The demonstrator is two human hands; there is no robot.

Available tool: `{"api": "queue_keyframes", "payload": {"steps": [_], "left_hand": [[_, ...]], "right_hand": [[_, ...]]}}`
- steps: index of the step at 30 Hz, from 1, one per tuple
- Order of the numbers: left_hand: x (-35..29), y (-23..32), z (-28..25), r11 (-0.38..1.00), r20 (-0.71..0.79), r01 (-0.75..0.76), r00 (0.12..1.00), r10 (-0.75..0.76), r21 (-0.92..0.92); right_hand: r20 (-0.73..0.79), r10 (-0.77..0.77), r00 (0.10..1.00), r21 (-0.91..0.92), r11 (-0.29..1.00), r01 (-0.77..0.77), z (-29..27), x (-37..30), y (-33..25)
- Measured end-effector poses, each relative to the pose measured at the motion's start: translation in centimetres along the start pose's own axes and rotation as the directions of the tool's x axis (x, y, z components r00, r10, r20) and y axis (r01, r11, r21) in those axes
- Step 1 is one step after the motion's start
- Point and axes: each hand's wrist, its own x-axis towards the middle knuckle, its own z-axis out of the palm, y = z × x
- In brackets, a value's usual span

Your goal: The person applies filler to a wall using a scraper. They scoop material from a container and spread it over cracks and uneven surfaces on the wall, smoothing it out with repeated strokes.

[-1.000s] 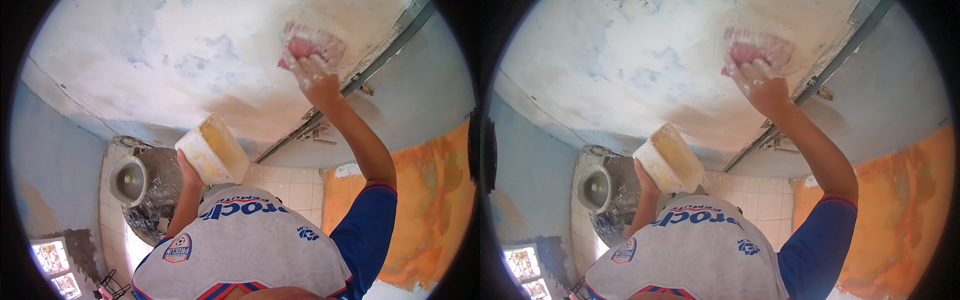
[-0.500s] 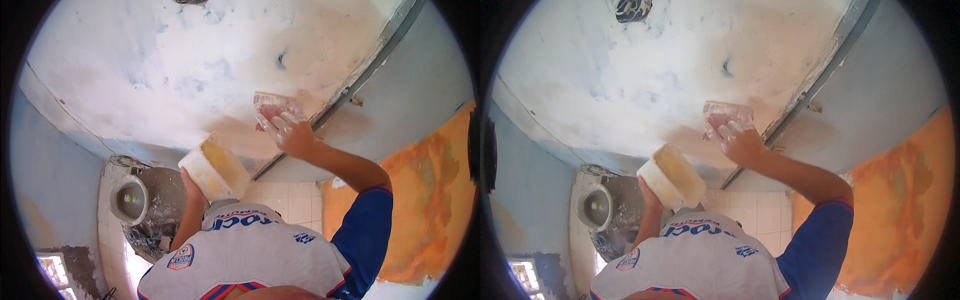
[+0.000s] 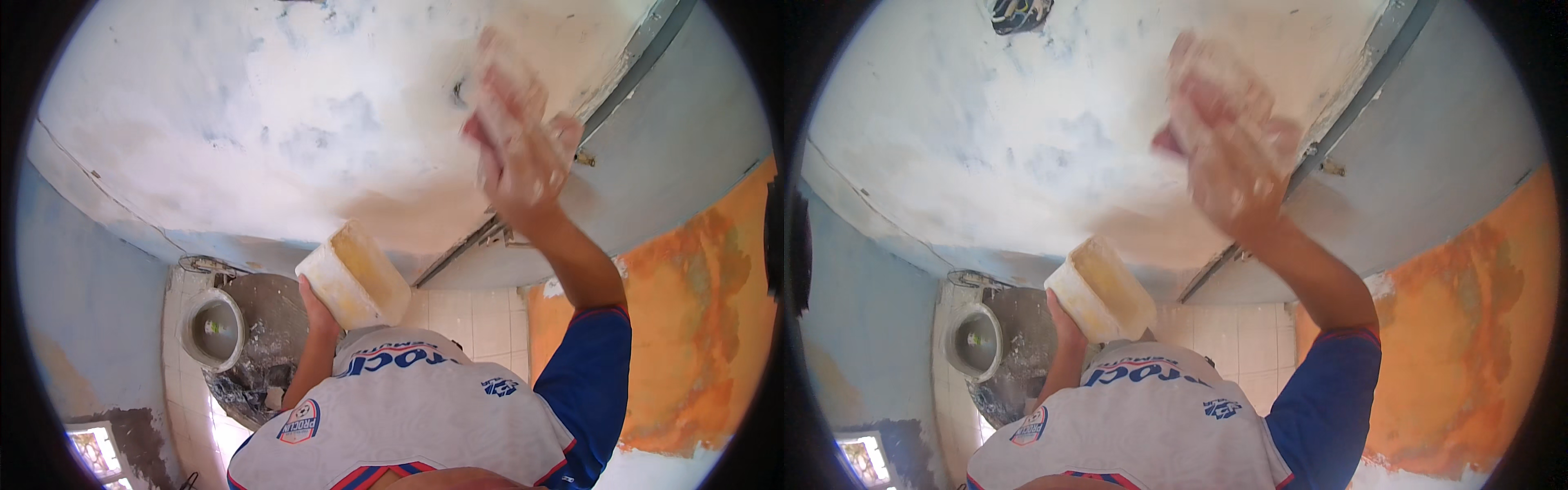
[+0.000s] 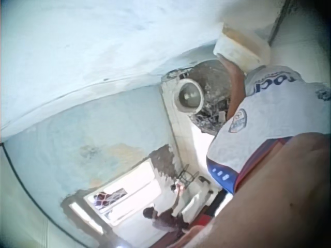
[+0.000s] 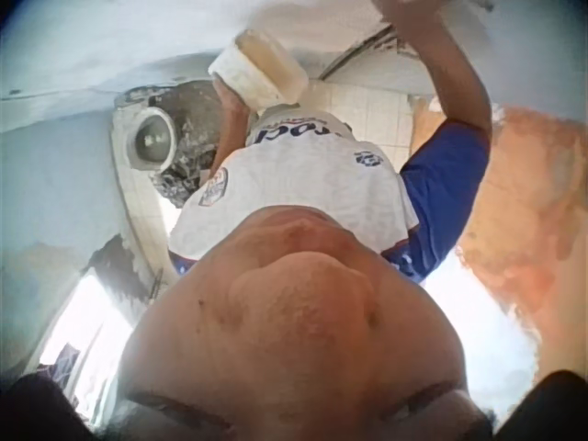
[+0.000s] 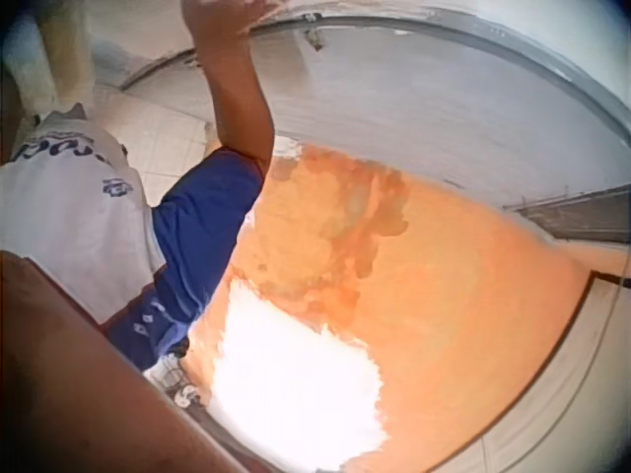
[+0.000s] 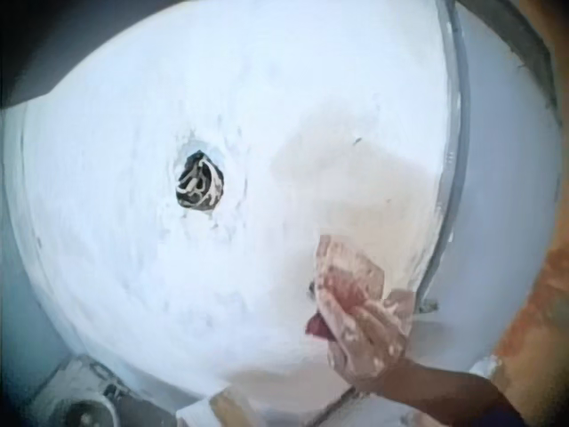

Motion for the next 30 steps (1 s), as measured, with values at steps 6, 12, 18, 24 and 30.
{"api": "queue_keyframes", "payload": {"steps": [6,12,18,24,30], "left_hand": [[1.1,-0.4,0.1,0.999,0.025,0.045,0.999,-0.045,0.007],[-0.1,-0.2,0.3,0.999,0.015,0.035,0.999,-0.034,-0.014],[1.0,-0.5,0.2,0.999,0.071,0.047,0.996,-0.046,-0.022],[-0.3,-0.4,0.6,0.997,-0.042,0.054,0.998,-0.052,0.05],[0.2,-0.5,0.7,0.997,0.039,0.071,0.997,-0.071,0.0]], "right_hand": [[0.082,-0.179,0.98,0.31,0.94,0.146,3.2,-6.9,-1.8],[-0.108,0.022,0.994,0.177,0.984,-0.002,2.8,-2.1,1.1],[0.17,-0.171,0.971,0.323,0.94,0.109,2.5,-7.5,-3.3],[-0.086,-0.031,0.996,-0.063,0.998,0.025,1.7,-0.7,1.6],[0.18,-0.022,0.983,0.465,0.883,-0.065,5.1,-8.9,-2.1]]}}
